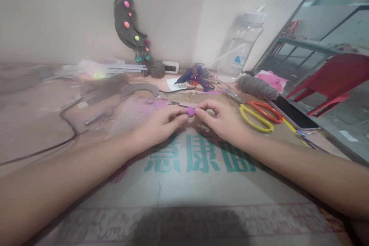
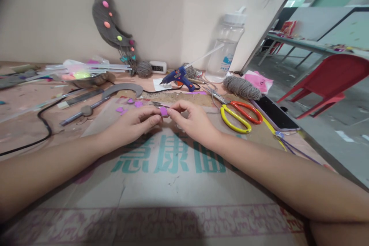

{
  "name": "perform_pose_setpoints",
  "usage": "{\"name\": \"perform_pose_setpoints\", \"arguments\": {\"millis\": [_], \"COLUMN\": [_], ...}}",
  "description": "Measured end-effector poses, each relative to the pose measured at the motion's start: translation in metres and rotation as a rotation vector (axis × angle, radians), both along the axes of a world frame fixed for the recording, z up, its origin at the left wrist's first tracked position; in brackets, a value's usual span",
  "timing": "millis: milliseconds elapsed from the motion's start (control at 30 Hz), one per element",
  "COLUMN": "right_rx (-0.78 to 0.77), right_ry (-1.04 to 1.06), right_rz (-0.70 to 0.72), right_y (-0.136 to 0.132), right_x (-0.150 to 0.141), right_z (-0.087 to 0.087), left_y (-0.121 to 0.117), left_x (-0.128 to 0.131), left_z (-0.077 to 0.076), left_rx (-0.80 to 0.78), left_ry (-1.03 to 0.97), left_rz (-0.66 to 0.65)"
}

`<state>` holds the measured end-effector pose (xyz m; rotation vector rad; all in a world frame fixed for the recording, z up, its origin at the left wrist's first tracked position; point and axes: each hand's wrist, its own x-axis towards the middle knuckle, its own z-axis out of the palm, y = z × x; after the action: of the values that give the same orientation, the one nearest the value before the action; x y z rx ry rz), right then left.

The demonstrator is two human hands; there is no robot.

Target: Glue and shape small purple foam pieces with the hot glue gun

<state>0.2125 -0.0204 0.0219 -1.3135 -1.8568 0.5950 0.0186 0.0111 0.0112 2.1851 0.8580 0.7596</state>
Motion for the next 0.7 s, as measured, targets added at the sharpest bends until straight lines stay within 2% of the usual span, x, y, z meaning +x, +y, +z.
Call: {"name": "perform_pose_setpoints", "arguments": {"millis": [100,333,700], "right_rx": [0.026,0.082,0.060], "right_ry": [-0.028,-0.077,-0.045], "right_rz": [-0.009,-0.031,0.005], "right_y": [-0.0014,-0.0015,-0.0012], "right_x": [-0.0006,-0.0005,-0.0012], "right_z": [-0.0004,-0.0022,-0.0017], "left_y": [-0.0005,-0.0004,-0.0004], "left_x": [0.0001,0.0002,0.0007], "left_z": [0.0007,-0.0005,0.0002], "left_rx": [-0.038,0.032,0.098], "left_ry": [-0.012,0.024,0.079], "left_rz": [0.011,-0.013,0.003]}}
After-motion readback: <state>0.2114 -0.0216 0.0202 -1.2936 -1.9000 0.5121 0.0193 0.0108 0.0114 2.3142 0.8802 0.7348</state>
